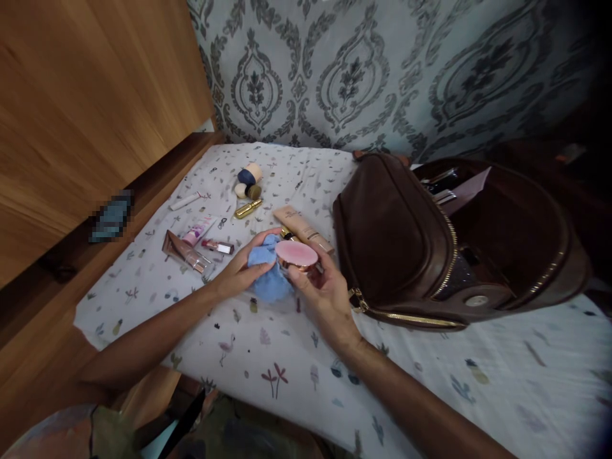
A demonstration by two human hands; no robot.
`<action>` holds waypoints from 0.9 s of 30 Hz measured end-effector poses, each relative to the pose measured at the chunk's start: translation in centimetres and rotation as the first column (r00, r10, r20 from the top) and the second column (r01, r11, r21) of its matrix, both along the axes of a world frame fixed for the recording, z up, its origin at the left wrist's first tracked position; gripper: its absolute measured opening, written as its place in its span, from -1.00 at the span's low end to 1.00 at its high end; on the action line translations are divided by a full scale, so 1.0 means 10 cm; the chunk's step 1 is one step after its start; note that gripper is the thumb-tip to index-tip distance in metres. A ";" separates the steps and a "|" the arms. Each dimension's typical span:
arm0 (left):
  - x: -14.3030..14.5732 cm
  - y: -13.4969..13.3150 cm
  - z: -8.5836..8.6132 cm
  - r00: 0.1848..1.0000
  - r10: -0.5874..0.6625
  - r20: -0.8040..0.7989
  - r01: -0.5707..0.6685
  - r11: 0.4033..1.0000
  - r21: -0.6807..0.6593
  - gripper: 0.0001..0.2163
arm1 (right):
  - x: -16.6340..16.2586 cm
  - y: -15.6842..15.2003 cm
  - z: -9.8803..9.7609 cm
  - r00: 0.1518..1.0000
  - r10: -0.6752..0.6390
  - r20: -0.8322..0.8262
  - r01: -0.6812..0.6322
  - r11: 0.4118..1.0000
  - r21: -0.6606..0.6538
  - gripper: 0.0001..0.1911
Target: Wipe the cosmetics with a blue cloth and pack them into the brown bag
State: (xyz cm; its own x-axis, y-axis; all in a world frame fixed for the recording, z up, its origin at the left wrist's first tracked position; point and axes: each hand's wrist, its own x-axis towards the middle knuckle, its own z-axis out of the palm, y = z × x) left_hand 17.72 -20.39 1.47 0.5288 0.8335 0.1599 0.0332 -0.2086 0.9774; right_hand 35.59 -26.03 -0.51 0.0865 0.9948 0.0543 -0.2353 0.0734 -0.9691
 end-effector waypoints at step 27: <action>0.11 -0.09 -0.14 0.961 0.061 -0.269 0.175 0.617 0.767 -0.24 | 0.02 -0.01 0.14 0.925 0.300 -0.234 -0.345 0.921 -0.182 -0.54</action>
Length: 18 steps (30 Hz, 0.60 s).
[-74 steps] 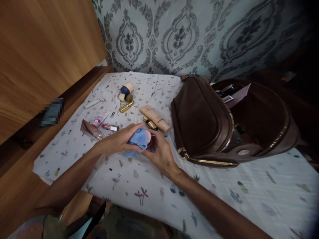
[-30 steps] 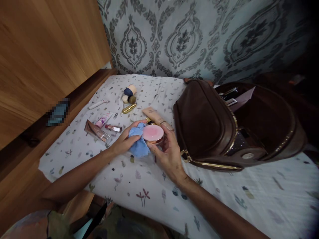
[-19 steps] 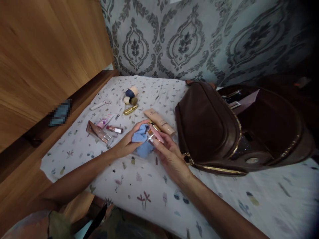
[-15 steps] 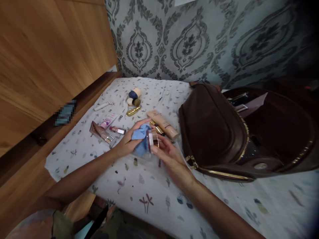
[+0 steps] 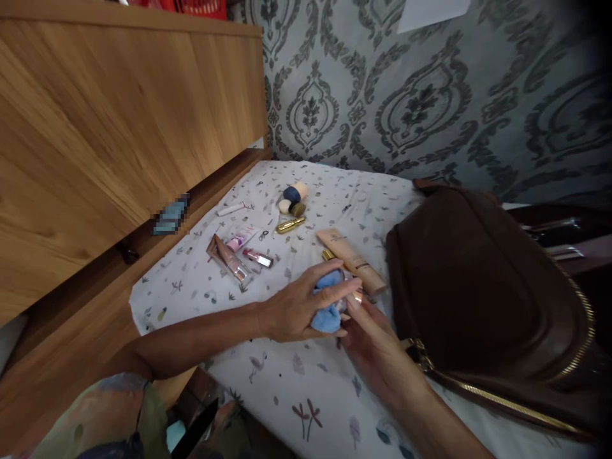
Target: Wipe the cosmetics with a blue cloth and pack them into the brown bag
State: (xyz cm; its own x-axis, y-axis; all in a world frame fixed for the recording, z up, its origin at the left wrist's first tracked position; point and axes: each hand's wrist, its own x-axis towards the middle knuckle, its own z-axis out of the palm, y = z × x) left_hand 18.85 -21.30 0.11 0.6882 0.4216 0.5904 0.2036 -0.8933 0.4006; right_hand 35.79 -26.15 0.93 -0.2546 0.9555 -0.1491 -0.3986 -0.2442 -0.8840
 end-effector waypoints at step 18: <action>-0.08 0.03 0.01 0.998 0.054 -0.046 -0.053 0.998 0.019 -0.32 | 0.07 -0.04 -0.06 0.987 0.027 0.158 -0.038 0.997 0.064 -0.34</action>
State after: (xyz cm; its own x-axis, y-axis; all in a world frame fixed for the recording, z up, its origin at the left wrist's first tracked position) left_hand 18.08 -20.96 0.18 0.6919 0.4479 0.5662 0.2690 -0.8877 0.3735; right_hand 36.49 -26.55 0.33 -0.2640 0.9563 -0.1257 -0.2469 -0.1930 -0.9496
